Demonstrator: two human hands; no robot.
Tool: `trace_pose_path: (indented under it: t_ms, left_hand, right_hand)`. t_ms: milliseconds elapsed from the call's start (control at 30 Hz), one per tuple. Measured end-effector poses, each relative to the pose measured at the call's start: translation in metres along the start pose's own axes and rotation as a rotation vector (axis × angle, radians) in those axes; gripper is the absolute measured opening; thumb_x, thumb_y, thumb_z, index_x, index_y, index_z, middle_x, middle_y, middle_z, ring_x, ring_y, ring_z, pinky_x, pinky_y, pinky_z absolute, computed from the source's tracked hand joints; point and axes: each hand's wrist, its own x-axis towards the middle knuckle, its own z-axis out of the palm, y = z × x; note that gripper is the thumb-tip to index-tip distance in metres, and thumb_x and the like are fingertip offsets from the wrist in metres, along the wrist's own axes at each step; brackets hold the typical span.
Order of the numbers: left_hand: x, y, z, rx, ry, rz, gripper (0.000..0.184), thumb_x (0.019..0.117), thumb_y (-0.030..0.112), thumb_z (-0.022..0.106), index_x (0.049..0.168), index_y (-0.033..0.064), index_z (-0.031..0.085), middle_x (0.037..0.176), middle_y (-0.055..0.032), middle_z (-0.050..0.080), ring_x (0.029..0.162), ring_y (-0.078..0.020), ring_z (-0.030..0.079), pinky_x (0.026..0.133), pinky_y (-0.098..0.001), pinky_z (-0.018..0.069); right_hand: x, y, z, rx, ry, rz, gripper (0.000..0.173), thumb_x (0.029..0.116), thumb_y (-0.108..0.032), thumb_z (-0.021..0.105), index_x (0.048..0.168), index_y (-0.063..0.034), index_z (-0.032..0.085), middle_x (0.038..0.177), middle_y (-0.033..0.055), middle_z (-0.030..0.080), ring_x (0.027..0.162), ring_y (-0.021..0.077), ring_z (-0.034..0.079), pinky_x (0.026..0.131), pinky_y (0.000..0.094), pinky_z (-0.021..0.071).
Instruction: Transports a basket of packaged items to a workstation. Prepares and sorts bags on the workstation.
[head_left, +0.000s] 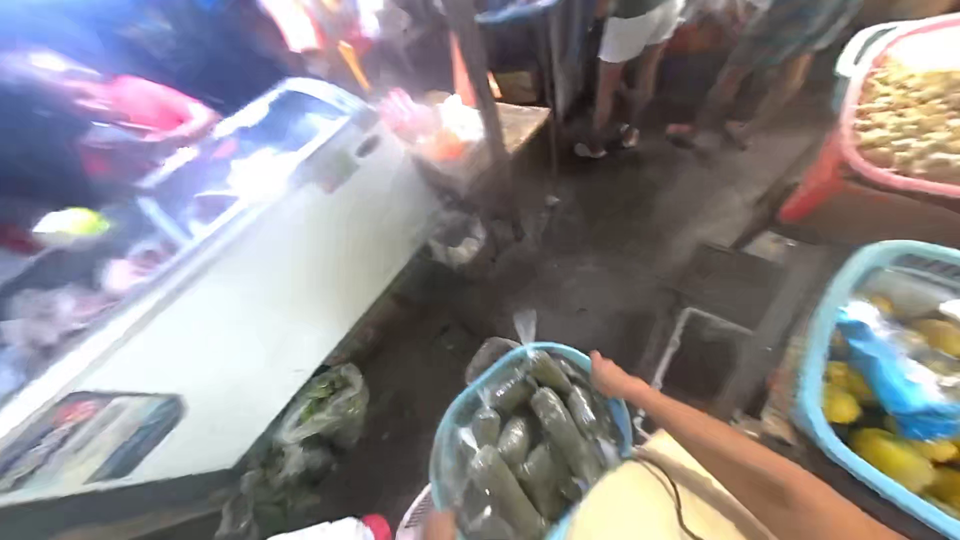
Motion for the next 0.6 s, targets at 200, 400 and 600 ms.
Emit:
trace_pose_path:
  t_ms: [200,400,600]
  left_hand:
    - [0.07,0.183,-0.02,-0.1,-0.086,0.072,0.046,0.0972,0.017,0.07,0.136,-0.0055,0.059,0.131,-0.0313,0.063,0.128,-0.0465,0.057,0.109,-0.0625,0.0422]
    - [0.146,0.339,-0.019,0.004,-0.206,0.046,0.052,0.0952,0.017,0.071,0.141,-0.0023,0.055,0.135,-0.0298,0.061,0.13,-0.0441,0.057,0.11,-0.0599,0.0428]
    - [0.211,0.52,-0.022,0.098,-0.261,0.082,0.052,0.0947,0.017,0.069,0.142,0.0009,0.055,0.139,-0.0258,0.06,0.132,-0.0407,0.056,0.11,-0.0586,0.0439]
  right_hand:
    - [0.056,-0.035,-0.138,0.013,0.173,0.04,0.063,0.1021,-0.02,0.058,0.153,0.0019,0.028,0.135,0.0311,0.058,0.124,0.0438,0.061,0.102,0.058,0.0503]
    - [0.142,-0.041,-0.226,0.05,0.158,0.139,0.069,0.1025,-0.021,0.059,0.156,0.002,0.023,0.138,0.0323,0.056,0.127,0.0435,0.06,0.107,0.056,0.0484]
    - [0.23,-0.039,-0.334,0.131,0.181,0.22,0.072,0.0994,-0.021,0.065,0.156,0.0015,0.026,0.136,0.0318,0.059,0.126,0.0434,0.061,0.107,0.0556,0.0485]
